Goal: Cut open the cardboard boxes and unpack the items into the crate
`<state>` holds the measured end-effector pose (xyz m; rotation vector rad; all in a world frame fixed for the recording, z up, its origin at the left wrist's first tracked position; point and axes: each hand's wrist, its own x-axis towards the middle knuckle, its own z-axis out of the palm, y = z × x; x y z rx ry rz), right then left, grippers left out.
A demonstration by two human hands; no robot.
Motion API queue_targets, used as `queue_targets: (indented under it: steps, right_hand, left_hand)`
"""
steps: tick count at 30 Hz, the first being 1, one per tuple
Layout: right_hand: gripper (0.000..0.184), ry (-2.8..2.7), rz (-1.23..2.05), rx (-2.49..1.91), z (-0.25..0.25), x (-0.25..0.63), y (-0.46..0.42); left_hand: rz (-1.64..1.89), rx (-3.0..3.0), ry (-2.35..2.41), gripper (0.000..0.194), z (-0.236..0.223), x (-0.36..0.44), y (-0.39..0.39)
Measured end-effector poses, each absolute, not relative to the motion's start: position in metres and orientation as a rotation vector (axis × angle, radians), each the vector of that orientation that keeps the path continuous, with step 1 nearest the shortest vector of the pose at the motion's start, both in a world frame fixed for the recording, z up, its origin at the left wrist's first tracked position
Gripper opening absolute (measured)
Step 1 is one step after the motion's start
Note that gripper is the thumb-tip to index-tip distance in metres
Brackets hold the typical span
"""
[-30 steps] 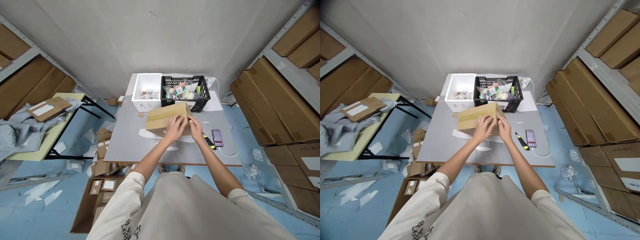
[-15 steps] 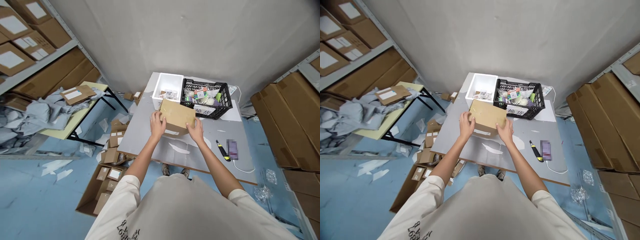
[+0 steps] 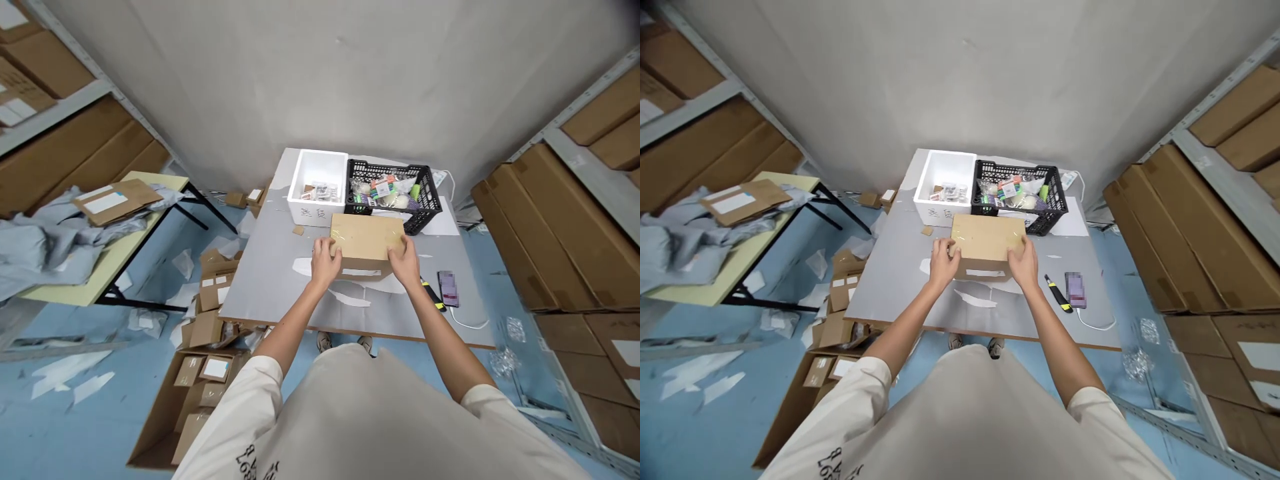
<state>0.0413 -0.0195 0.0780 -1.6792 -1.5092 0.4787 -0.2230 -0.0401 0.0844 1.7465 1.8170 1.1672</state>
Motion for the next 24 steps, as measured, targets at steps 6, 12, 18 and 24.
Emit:
queue_targets:
  steps: [6,12,18,24]
  right_hand:
    - [0.068,-1.38,0.424,-1.821,0.079,0.114,-0.044]
    - [0.066,-1.297,0.603,-1.718,0.068,0.154,-0.053]
    - [0.06,-1.143,0.603,-1.677,0.064,0.164,-0.049]
    - [0.07,-1.229,0.78,-1.459,0.085,0.142,-0.041]
  left_hand:
    - [1.065,1.865,1.678,0.026,0.078,-0.15,-0.042]
    - [0.988,2.031,1.856,0.026,0.091,-0.112,-0.045]
    - [0.874,2.364,1.306,0.03,0.107,-0.06,-0.052]
    - [0.827,2.506,1.213,0.037,0.127,-0.036,-0.058]
